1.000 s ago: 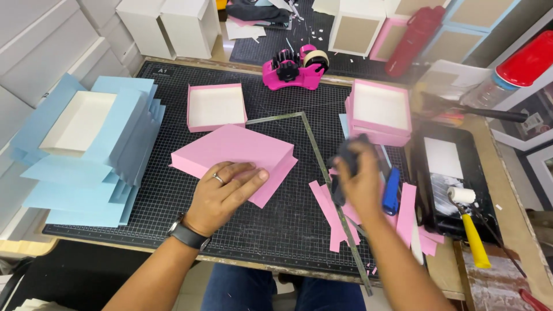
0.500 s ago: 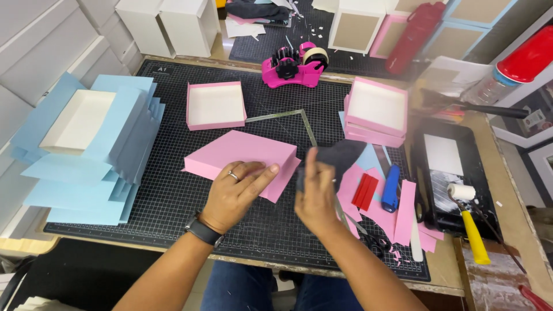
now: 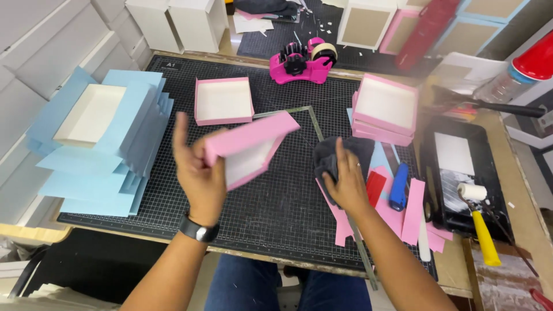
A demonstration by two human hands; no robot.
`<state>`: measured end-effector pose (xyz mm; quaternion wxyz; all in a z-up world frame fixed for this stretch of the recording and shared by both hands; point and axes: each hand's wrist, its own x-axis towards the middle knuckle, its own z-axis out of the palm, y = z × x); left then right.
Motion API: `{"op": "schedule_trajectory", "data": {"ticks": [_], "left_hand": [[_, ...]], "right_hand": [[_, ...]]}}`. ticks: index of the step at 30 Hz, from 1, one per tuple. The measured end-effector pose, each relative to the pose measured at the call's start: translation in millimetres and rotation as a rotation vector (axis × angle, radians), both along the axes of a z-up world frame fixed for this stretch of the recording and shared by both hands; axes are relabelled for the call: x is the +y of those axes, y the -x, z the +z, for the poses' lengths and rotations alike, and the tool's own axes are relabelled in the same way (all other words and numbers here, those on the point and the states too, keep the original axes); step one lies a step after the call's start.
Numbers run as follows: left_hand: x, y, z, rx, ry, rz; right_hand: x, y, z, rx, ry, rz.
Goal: The person assembles small paper boxes by folding pink paper around white inserts, trimming excess with scissors, and applying adhesive with a roller. They smooth the edges with a red tool and stack the finished boxes.
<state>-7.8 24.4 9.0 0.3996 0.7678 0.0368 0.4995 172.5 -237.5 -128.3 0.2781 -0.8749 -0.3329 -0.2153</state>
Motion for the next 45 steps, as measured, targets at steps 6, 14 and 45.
{"op": "schedule_trajectory", "data": {"ticks": [6, 14, 45], "left_hand": [[76.0, -19.1, -117.1, 0.032, 0.889, 0.2], [22.8, 48.0, -143.7, 0.369, 0.502, 0.443], [-10.0, 72.5, -10.8, 0.368, 0.264, -0.176]], "right_hand": [[-28.6, -1.7, -25.7, 0.047, -0.089, 0.078], [-59.2, 0.3, -10.9, 0.236, -0.177, -0.45], [-68.7, -29.7, 181.1, 0.596, -1.348, 0.075]]}}
